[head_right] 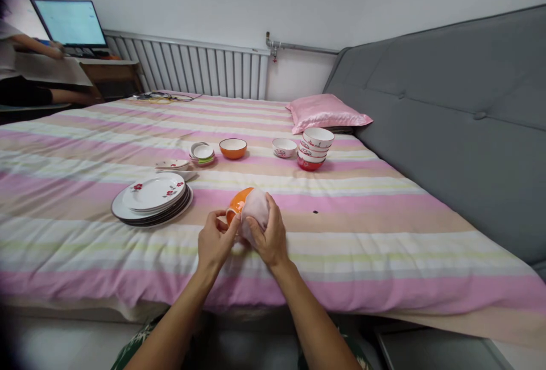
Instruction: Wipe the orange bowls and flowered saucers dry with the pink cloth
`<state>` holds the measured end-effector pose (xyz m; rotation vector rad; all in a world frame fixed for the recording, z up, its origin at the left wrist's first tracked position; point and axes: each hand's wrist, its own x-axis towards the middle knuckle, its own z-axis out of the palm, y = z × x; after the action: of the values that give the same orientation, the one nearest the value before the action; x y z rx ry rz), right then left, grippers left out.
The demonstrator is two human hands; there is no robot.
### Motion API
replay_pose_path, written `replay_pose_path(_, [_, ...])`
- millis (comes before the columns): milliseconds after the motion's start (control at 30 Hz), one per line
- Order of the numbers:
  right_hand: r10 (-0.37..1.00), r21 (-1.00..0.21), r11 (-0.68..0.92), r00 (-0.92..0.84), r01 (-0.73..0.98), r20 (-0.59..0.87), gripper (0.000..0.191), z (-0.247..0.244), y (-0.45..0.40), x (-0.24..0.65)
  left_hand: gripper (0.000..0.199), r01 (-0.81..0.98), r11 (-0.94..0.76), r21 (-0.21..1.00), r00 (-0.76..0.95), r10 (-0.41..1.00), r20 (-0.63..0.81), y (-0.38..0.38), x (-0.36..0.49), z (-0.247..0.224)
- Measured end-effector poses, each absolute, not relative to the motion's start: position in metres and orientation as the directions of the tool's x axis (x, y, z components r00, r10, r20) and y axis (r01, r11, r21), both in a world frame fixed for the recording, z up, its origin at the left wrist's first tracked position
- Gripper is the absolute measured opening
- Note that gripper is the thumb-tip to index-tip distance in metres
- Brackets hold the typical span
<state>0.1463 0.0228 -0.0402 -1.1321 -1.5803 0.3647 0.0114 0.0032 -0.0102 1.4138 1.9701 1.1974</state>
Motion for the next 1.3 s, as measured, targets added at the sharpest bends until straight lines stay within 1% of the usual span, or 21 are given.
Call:
replay_pose_path(233, [0.823, -0.655, 0.466, -0.018, 0.595, 0.568, 0.080, -0.050, 0.026, 0.142, 0.054, 0.483, 0.152, 0.862, -0.399, 0.915, 0.062, 0.012, 0.004, -0.019])
replay_pose_path(433, [0.856, -0.662, 0.413, -0.019, 0.625, 0.516, 0.090, -0.055, 0.023, 0.139, 0.061, 0.468, 0.189, 0.863, -0.403, 0.915, 0.018, 0.014, 0.000, -0.020])
replay_pose_path(600, [0.876, -0.673, 0.387, -0.024, 0.631, 0.481, 0.096, -0.060, 0.021, 0.138, 0.060, 0.466, 0.197, 0.862, -0.410, 0.912, 0.013, 0.014, -0.001, -0.018])
replay_pose_path(733, [0.883, -0.676, 0.381, -0.032, 0.631, 0.468, 0.096, -0.062, 0.020, 0.138, 0.053, 0.480, 0.127, 0.868, -0.424, 0.900, 0.103, 0.014, -0.001, -0.017])
replay_pose_path(900, [0.900, -0.685, 0.367, -0.055, 0.630, 0.432, 0.091, -0.061, 0.021, 0.140, 0.050, 0.478, -0.097, 0.873, -0.350, 0.891, 0.290, 0.013, -0.001, -0.018])
replay_pose_path(1033, [0.929, -0.717, 0.319, -0.053, 0.620, 0.367, 0.088, -0.059, 0.022, 0.141, 0.052, 0.471, -0.156, 0.868, -0.301, 0.896, 0.325, 0.013, -0.002, -0.021])
replay_pose_path(1167, [0.944, -0.757, 0.290, -0.046, 0.585, 0.325, 0.088, -0.056, 0.021, 0.142, 0.057, 0.484, -0.223, 0.846, -0.248, 0.892, 0.377, 0.014, -0.003, -0.022])
replay_pose_path(1233, [0.945, -0.783, 0.292, -0.041, 0.549, 0.323, 0.088, -0.054, 0.020, 0.143, 0.060, 0.495, -0.249, 0.832, -0.215, 0.893, 0.395, 0.014, -0.004, -0.022])
replay_pose_path(1300, [0.934, -0.800, 0.316, -0.020, 0.510, 0.356, 0.090, -0.053, 0.019, 0.143, 0.060, 0.502, -0.264, 0.824, -0.196, 0.893, 0.405, 0.014, -0.004, -0.022])
